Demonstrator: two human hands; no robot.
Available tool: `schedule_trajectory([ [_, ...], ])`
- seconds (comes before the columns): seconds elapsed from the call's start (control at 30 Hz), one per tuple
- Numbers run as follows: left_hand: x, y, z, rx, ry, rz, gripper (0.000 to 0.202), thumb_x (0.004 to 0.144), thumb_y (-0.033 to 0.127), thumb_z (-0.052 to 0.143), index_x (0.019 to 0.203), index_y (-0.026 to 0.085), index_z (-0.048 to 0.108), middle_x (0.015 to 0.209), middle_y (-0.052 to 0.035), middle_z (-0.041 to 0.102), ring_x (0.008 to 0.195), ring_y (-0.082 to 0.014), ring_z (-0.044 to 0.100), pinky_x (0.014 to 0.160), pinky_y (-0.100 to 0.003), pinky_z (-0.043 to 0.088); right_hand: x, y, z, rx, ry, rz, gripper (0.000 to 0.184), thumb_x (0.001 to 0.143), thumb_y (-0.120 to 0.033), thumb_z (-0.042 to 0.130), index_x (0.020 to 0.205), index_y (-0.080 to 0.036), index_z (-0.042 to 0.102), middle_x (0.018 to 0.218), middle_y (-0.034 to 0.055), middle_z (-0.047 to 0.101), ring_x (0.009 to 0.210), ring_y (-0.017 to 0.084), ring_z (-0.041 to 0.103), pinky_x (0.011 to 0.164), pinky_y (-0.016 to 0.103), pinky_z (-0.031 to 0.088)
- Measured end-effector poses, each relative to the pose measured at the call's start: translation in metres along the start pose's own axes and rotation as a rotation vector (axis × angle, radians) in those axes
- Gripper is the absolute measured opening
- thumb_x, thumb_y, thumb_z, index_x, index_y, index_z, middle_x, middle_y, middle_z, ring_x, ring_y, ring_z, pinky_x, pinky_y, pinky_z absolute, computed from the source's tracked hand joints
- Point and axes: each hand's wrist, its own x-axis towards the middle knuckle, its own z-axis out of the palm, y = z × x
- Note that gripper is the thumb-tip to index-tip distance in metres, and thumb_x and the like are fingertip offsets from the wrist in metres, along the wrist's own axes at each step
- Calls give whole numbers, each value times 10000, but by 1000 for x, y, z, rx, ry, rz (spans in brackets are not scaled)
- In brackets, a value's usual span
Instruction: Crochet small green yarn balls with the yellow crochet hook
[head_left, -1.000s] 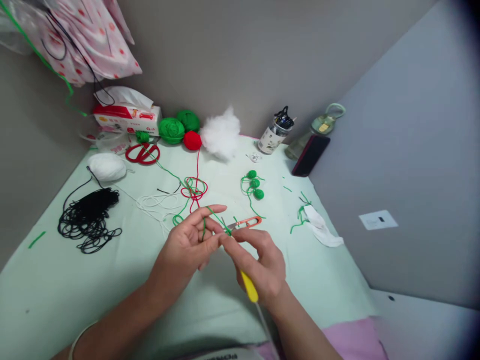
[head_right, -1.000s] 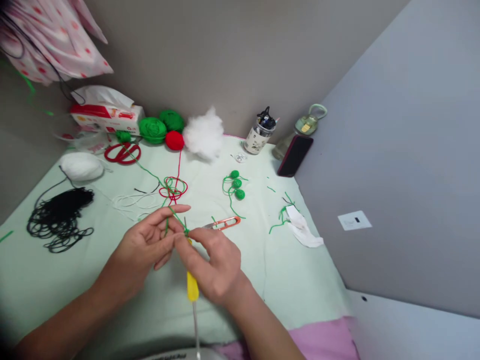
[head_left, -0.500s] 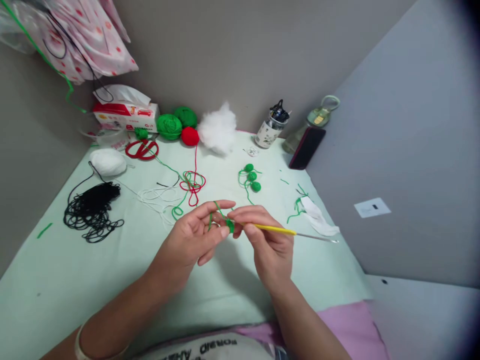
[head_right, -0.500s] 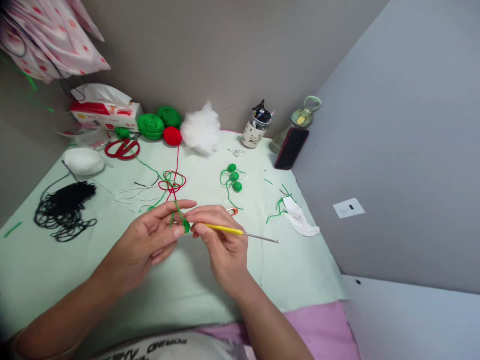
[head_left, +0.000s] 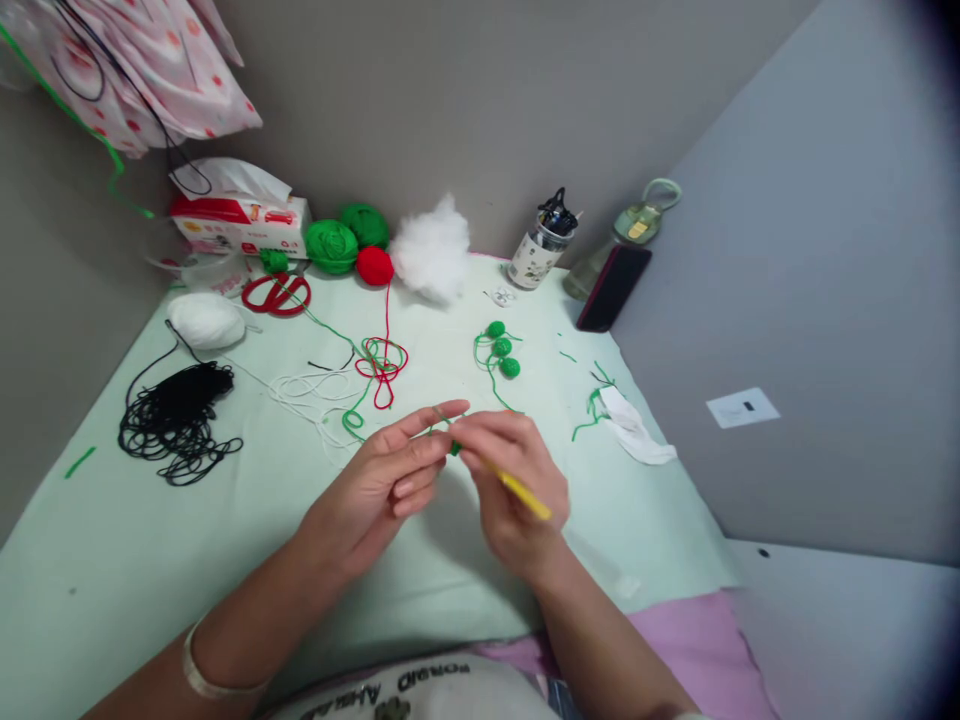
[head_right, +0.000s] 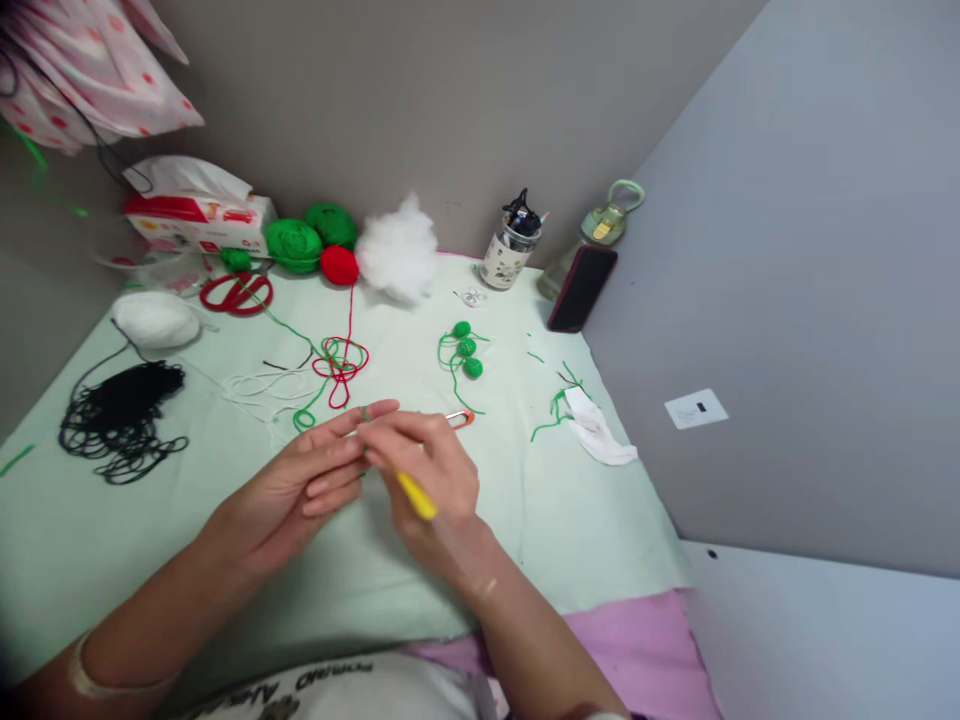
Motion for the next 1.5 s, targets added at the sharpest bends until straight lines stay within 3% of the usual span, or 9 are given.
schedule_trajectory([
  [0.13,4,9,-7,-10,7,0,255,824,128,803,1078,145,808,586,102,341,477,-35,137,373,-94,258,11,5,-6,363,100,292,184,996,-219,620,1011,-272,796,898,42,741,738,174,682,672,351,588],
  [0.27,5,11,-6,74,14,20,192,833,161,805,1025,164,814,596,87,404,463,-23,182,389,-107,271,18,9,-6,630,122,524,146,955,-327,693,900,-231,789,843,27,717,626,131,649,575,291,567],
  [0.37,6,10,-4,126,40,44,239,834,194,815,1072,199,802,643,77,460,461,-15,229,416,-118,290,18,11,0,656,114,559,170,931,-377,719,884,-224,776,829,26,729,614,128,644,577,285,570],
  [0.63,5,16,-8,101,0,4,399,870,193,777,1266,209,738,571,106,344,475,-49,178,416,-132,277,21,16,8,631,100,576,168,930,-391,719,909,-235,778,852,26,743,637,127,651,603,277,580],
  [0.87,7,22,-12,5,-19,-50,251,844,142,764,1091,148,808,604,94,330,487,-43,148,381,-119,253,27,18,1,741,120,685,171,914,-373,733,844,-220,765,698,-8,681,568,108,598,553,248,525],
  [0.97,9,17,-11,132,6,43,248,845,180,787,1091,202,809,668,64,497,467,-25,217,399,-130,309,25,15,2,713,59,620,184,930,-396,715,866,-233,769,765,10,714,587,125,609,568,283,533],
  [1.1,9,11,-9,320,23,164,335,825,253,834,1158,261,791,827,18,672,476,-36,371,425,-174,372,20,13,7,498,-18,368,117,962,-299,694,974,-274,808,965,49,782,871,192,696,690,323,565],
  [1.37,7,16,-13,393,54,168,247,840,308,817,1087,287,824,816,32,615,577,-58,488,524,-180,445,22,12,1,665,-32,484,194,1026,-346,593,957,-229,731,869,27,780,642,138,699,606,290,603],
  [1.5,5,14,-13,445,89,224,221,876,261,772,1088,308,818,814,44,600,563,-53,505,529,-180,454,16,6,-3,309,-61,222,200,1059,-233,495,1095,-236,691,967,53,778,751,166,744,686,331,637],
])
